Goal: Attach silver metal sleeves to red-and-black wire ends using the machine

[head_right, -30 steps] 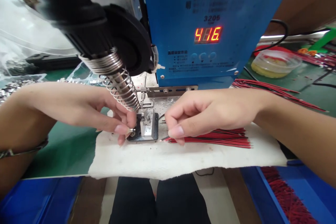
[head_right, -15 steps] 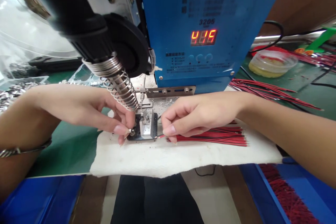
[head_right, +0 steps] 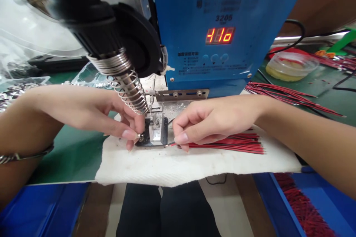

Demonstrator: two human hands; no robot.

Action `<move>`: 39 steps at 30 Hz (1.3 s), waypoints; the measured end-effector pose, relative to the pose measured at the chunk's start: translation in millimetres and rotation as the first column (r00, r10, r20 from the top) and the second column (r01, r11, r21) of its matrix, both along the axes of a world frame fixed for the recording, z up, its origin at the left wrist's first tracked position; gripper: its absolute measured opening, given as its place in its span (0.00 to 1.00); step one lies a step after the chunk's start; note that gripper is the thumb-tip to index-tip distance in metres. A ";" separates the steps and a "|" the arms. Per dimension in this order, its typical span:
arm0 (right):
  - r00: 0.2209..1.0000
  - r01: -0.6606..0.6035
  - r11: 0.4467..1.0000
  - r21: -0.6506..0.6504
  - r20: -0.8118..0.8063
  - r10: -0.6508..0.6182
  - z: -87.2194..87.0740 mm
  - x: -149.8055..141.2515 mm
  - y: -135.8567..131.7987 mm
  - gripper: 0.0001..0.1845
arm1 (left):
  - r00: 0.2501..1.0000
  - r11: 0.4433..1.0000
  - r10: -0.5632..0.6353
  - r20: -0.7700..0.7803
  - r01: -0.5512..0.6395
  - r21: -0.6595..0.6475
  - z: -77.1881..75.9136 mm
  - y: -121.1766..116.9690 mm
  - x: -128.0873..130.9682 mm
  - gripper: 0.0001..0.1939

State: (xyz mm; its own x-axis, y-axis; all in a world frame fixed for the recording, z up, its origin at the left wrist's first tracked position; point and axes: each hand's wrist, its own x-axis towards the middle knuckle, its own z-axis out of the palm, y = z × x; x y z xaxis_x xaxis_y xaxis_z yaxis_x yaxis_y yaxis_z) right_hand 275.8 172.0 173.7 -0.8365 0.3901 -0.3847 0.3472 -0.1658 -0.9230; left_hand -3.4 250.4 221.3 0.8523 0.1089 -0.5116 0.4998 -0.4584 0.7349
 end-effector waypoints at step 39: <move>0.939 -0.067 0.936 0.346 0.338 -0.058 17.2 -11.2 -13.9 0.24 | 0.999 0.982 -0.012 -0.030 0.018 0.187 3.4 -7.6 7.1 0.17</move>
State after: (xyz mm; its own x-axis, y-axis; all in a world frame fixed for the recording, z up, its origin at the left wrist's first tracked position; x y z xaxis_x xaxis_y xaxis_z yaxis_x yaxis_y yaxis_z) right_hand 264.5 158.0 190.9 -0.6825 0.5472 -0.4845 0.6475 0.1453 -0.7480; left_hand 3.7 242.8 224.7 0.8399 0.1924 -0.5075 0.5113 -0.5942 0.6209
